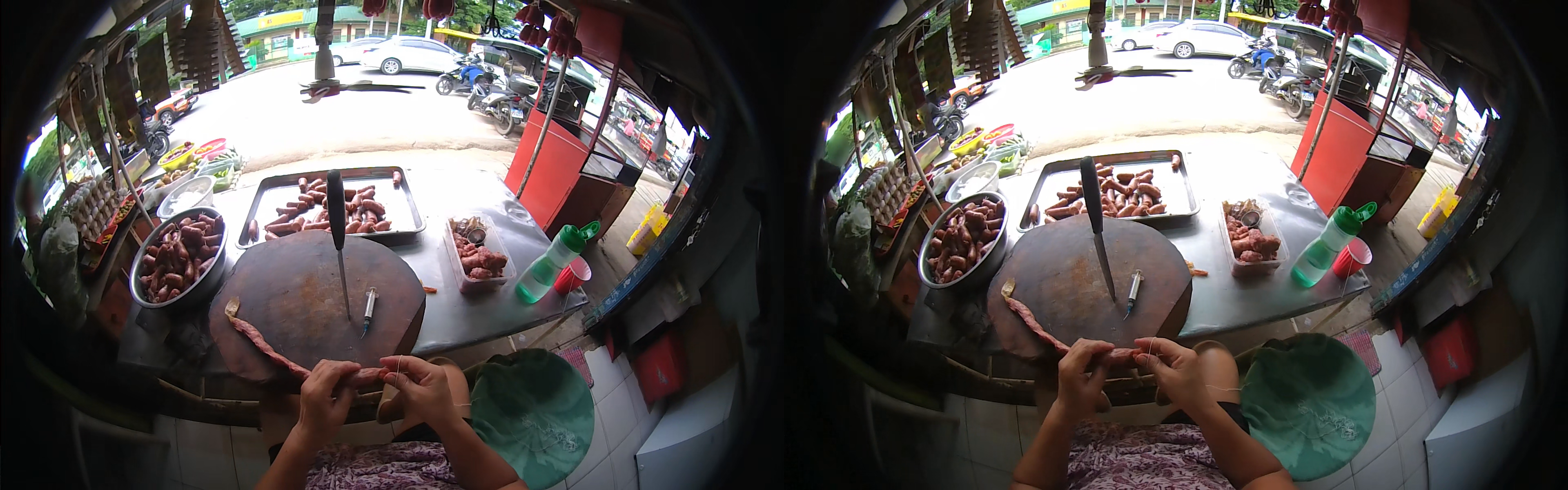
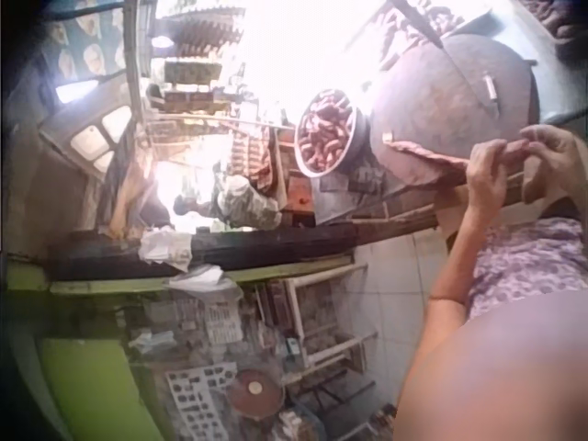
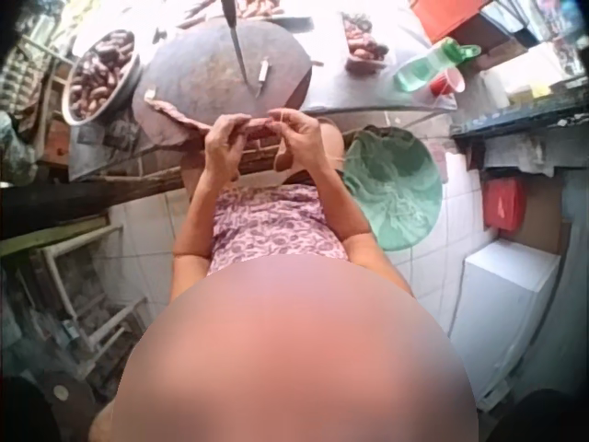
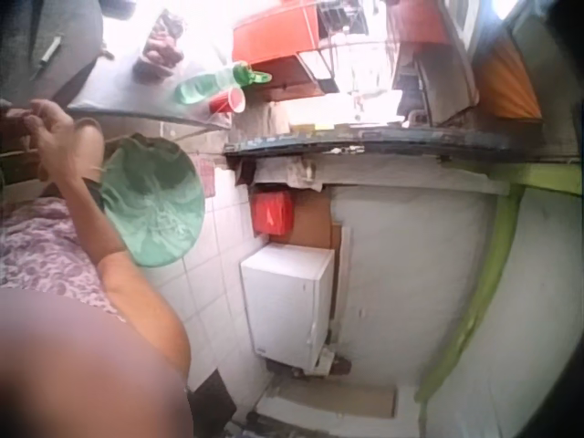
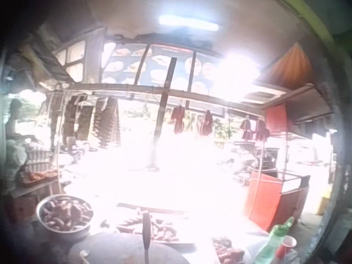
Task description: The person weighs sausages on a digital scale, places them into plastic bags, and ties the bags. The person then ties a long sausage with string on a cutting board. The person handles sausages, plastic bags, a scale, and string.
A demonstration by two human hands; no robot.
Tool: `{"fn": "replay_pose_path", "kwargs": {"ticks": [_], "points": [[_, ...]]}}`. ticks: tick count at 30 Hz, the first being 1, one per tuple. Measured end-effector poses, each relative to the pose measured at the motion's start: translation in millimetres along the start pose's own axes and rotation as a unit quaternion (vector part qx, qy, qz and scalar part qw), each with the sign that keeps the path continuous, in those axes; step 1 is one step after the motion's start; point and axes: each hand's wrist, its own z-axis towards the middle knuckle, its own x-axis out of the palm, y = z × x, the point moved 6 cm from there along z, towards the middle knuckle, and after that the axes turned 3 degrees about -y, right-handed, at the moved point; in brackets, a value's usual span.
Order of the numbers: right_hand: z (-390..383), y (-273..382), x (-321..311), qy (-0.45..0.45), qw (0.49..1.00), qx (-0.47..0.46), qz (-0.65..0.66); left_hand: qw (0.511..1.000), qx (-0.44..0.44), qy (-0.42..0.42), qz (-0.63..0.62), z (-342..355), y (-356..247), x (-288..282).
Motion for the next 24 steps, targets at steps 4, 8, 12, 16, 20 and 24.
{"fn": "replay_pose_path", "kwargs": {"ticks": [4, 8, 12, 16, 20, 24], "points": [[-3, -4, 5, 0.007, 0.997, 0.043, 0.057, 0.999, -0.013, -0.024, -0.017, -6, 5, 0], [-2, 4, 5, -0.017, 0.999, 0.002, 0.027, 0.999, -0.008, -0.018, -0.029, -10, 4, 2], [-3, 6, 8, -0.011, 0.999, -0.026, -0.031, 0.999, -0.030, -0.011, -0.040, -13, 6, -1], [-1, -1, 12, -0.007, 0.999, 0.003, -0.038, 0.999, -0.030, 0.018, -0.018, -16, 7, -2], [-2, 24, 28, 0.012, 0.963, -0.177, -0.201, 0.922, -0.206, 0.134, -0.299, -21, 14, 15], [-9, 49, 61, 0.113, 0.831, -0.348, -0.420, 0.860, -0.250, 0.126, -0.427, -14, 11, 22]]}}
